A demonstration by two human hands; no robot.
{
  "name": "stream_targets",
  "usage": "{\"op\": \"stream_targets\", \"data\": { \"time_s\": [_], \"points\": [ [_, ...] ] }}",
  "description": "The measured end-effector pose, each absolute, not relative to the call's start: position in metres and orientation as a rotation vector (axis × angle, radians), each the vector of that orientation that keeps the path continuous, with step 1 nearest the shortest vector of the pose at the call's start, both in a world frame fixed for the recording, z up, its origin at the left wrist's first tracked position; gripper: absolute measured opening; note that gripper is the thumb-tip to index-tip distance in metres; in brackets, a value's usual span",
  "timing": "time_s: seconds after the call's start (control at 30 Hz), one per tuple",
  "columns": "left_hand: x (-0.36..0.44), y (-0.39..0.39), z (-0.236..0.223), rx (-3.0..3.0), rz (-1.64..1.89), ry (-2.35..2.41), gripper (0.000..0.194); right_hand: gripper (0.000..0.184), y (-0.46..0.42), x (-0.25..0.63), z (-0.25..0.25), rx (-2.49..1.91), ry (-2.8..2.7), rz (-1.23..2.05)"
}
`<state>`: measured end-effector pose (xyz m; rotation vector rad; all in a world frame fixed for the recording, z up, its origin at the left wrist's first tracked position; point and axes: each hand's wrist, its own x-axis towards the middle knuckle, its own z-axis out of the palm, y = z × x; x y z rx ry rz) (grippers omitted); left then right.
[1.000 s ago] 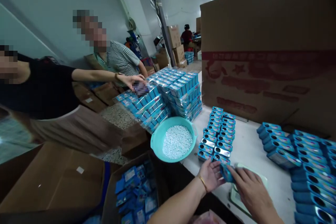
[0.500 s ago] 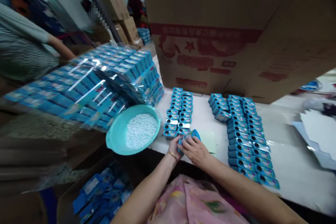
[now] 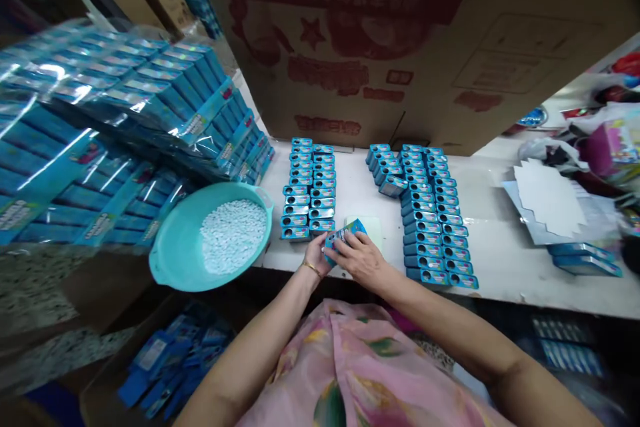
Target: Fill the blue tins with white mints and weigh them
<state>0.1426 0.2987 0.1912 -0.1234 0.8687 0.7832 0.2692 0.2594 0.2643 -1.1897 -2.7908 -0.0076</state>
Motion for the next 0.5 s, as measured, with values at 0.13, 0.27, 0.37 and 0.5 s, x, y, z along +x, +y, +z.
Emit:
{"op": "stream_targets", "data": {
  "time_s": [0.13, 0.27, 0.37, 0.5],
  "points": [
    [0.150, 0.300, 0.194, -0.123, 0.744, 0.875, 0.019, 0.036, 0.258, 0.276, 0.263, -1.213, -2.802, -0.008],
    [0.157, 0.301, 0.196, -0.117, 0.724, 0.871, 0.017, 0.039, 0.256, 0.280, 0.264, -1.239, -2.801, -0.001],
    [0.160, 0.301, 0.196, -0.121, 0.714, 0.875, 0.019, 0.040, 0.256, 0.286, 0.265, -1.277, -2.781, 0.006],
    [0.163, 0.300, 0.197, -0.146, 0.722, 0.868, 0.020, 0.041, 0.256, 0.296, 0.264, -1.395, -2.683, 0.028]
  ]
}}
